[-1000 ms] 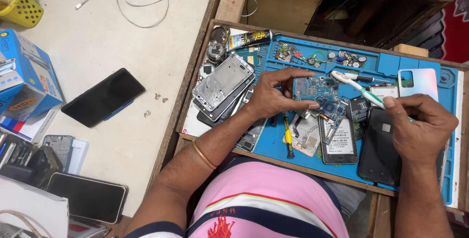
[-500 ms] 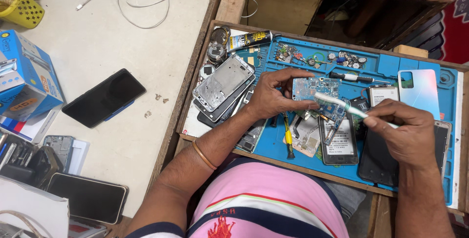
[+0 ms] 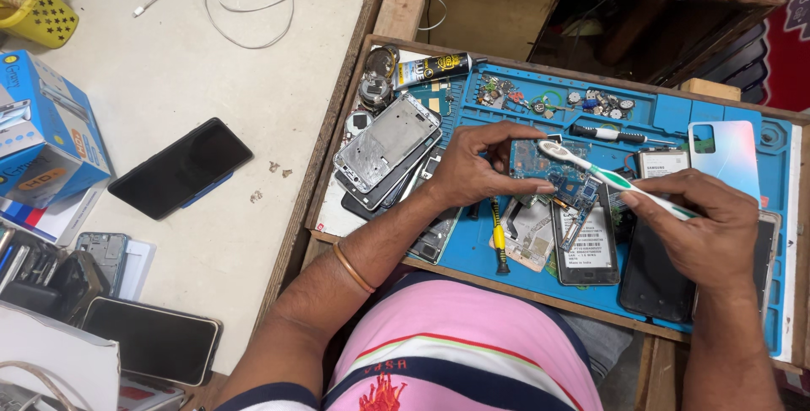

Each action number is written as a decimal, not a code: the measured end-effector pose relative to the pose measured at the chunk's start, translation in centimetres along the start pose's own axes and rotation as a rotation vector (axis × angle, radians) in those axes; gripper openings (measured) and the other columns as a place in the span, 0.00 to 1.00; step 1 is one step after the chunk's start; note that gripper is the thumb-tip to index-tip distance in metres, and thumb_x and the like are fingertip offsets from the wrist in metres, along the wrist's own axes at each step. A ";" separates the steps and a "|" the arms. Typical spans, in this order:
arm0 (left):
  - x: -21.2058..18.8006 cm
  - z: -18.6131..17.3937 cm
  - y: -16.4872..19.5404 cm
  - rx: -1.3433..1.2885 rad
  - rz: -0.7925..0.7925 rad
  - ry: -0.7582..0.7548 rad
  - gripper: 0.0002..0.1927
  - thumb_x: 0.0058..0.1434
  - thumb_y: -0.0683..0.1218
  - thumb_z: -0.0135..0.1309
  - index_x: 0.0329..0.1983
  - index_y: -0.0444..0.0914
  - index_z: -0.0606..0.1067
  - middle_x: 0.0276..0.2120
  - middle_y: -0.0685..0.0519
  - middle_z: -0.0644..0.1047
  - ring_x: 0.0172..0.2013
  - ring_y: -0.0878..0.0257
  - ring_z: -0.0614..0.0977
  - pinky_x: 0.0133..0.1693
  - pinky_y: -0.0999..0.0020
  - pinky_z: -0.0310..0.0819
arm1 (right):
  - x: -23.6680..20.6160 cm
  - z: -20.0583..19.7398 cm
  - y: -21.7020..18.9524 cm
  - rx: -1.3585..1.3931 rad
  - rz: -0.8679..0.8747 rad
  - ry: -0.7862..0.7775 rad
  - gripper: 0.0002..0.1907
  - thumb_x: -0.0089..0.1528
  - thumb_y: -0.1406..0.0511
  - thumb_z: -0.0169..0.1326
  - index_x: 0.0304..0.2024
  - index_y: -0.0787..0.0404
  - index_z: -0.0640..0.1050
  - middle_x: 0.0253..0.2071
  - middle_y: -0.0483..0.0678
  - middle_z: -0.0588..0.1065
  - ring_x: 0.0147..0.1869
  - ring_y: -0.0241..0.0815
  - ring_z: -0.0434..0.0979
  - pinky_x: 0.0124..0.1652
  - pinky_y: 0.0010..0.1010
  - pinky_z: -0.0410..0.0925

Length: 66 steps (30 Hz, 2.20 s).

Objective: The person holds a disassembled phone motherboard on a blue repair mat and works on it with a yellow-handled screwdriver, prying and adjusting small components. They then pick up a toothbrush and repeatedly brush the surface of the circuit board.

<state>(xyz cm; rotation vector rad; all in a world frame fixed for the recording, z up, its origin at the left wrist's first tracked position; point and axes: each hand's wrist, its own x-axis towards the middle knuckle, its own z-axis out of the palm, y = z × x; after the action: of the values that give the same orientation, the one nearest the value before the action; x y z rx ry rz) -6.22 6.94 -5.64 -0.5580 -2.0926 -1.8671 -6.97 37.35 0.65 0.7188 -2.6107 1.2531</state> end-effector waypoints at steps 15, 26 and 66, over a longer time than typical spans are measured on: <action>0.1 -0.2 0.6 0.034 -0.074 0.018 0.29 0.47 0.54 0.77 0.52 0.44 0.81 0.28 0.65 0.77 0.26 0.79 0.71 0.28 0.83 0.68 | 0.1 0.1 -0.3 -0.033 -0.088 -0.017 0.09 0.62 0.67 0.68 0.42 0.65 0.84 0.34 0.49 0.81 0.33 0.32 0.79 0.31 0.19 0.67; 0.2 -0.1 0.3 0.021 -0.110 0.027 0.29 0.47 0.55 0.76 0.52 0.44 0.82 0.29 0.64 0.79 0.26 0.79 0.73 0.27 0.83 0.70 | 0.3 -0.6 -0.1 -0.062 -0.083 0.021 0.09 0.66 0.67 0.68 0.45 0.65 0.84 0.33 0.48 0.80 0.31 0.30 0.78 0.29 0.17 0.66; 0.2 0.0 0.3 0.067 -0.008 -0.016 0.30 0.48 0.54 0.76 0.54 0.45 0.81 0.32 0.63 0.80 0.27 0.78 0.73 0.28 0.82 0.69 | -0.5 0.7 -1.4 -0.109 -0.111 -0.062 0.09 0.60 0.66 0.68 0.41 0.63 0.84 0.29 0.47 0.80 0.27 0.31 0.77 0.25 0.21 0.64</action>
<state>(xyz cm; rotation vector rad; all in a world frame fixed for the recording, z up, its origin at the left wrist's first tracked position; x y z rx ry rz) -6.26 6.96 -5.28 -0.5505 -2.1615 -1.7954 -5.84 36.23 1.00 0.8825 -2.6232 1.0662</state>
